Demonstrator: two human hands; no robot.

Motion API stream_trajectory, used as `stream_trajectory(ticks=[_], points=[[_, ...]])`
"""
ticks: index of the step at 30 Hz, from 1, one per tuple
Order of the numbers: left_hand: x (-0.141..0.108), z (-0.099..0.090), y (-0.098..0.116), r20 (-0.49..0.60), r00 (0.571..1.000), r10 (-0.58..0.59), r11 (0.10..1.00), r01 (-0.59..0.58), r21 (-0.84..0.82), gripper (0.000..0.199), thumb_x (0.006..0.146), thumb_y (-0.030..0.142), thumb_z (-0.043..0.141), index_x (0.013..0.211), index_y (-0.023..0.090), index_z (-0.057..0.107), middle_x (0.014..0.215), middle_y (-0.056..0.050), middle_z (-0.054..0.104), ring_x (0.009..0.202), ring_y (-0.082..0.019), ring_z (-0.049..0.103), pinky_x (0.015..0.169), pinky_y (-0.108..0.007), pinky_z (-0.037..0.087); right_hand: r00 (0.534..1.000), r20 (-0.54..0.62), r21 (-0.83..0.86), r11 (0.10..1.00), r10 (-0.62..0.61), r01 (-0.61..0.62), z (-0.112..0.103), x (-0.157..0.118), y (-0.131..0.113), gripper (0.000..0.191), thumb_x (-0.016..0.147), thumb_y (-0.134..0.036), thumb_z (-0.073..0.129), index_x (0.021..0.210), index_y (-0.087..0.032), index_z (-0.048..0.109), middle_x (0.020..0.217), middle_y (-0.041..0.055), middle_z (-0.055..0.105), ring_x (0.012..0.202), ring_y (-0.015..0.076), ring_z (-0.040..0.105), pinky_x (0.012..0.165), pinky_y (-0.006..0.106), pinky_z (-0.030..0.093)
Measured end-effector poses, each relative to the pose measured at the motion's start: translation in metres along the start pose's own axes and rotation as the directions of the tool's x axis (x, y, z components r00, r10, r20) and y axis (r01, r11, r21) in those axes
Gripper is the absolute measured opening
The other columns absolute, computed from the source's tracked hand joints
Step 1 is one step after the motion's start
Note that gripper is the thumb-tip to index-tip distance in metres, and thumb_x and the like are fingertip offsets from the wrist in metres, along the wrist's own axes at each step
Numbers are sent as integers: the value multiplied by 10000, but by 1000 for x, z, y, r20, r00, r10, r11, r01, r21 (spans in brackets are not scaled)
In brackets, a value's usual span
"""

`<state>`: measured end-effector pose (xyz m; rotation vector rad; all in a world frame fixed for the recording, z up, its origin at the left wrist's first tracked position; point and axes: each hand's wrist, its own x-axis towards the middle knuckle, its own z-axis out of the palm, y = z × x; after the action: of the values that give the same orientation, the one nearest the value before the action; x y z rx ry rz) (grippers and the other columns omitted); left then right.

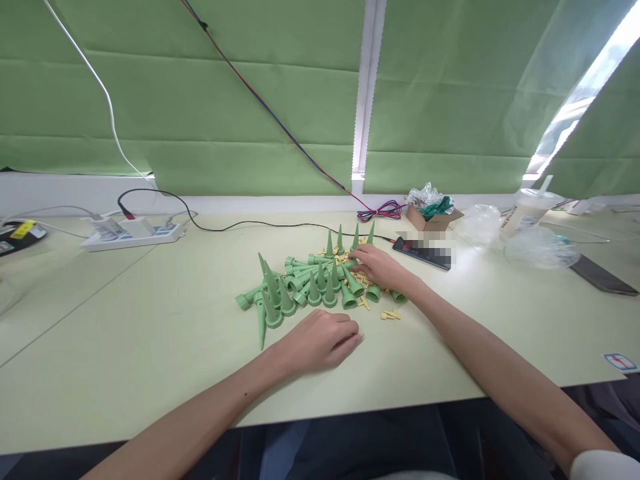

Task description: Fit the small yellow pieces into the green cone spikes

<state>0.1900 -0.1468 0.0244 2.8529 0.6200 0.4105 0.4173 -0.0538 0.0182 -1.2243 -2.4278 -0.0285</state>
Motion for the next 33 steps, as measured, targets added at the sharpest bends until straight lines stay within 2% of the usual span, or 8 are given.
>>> stream_trajectory(ticks=[4,10,12,16,20,22,27,33], points=[[0,0,0,-4,1000,-19,999,19,-35,328,981,236,394,684,169,515,638,-4,542,558,-118,486,563,-268,305,999,2,-126,991,38,-38,-12,-4,2,222,919,-136,567,1134,-171,611,1089,122,620,1007,252,566,811,340,450],[0,1,1,-90,990,-111,989,100,-113,290,973,223,416,747,164,588,694,-21,579,621,-129,519,588,-259,336,981,-111,-268,946,157,-182,-32,-24,0,182,928,-159,542,1093,-171,617,1059,125,627,940,271,579,775,350,433],[1,1,1,-140,976,-168,975,143,-172,266,968,234,436,786,163,616,705,-23,585,625,-128,519,593,-252,353,963,-181,-195,952,200,-234,-35,-31,-4,185,944,-190,511,1098,-172,611,1056,127,627,905,264,591,765,349,441],[3,-1,0,-204,940,-273,936,211,-281,246,961,249,461,807,163,633,707,-16,602,605,-117,513,579,-240,373,892,-340,109,955,298,-277,-34,-36,-22,202,960,-265,478,1081,-168,608,1001,113,641,829,231,616,777,346,471],[5,-4,0,-273,883,-381,889,269,-372,221,957,294,482,845,175,631,678,2,607,585,-114,511,552,-230,380,839,-352,459,857,415,-232,-23,-38,-51,214,969,-326,465,1049,-182,602,941,82,676,772,205,639,730,328,508],[5,-5,1,-308,838,-450,844,287,-453,199,951,337,499,924,184,624,684,6,610,574,-113,520,523,-219,381,846,-316,550,810,429,-205,-16,-41,-64,244,984,-367,442,1081,-200,592,936,74,675,755,199,643,720,330,516],[5,-10,1,-327,731,-599,692,267,-670,277,938,430,517,1093,202,544,723,19,589,475,-76,466,442,-195,356,865,-306,597,788,397,-150,-4,-50,-85,266,1006,-378,396,1110,-227,589,903,57,645,741,191,631,717,335,513],[6,-9,0,-285,728,-624,613,230,-755,312,938,453,511,1107,193,543,726,17,571,445,-60,431,417,-197,343,914,-235,636,763,330,-112,0,-54,-94,305,1024,-382,344,1116,-244,600,703,17,590,655,186,601,665,325,492]])
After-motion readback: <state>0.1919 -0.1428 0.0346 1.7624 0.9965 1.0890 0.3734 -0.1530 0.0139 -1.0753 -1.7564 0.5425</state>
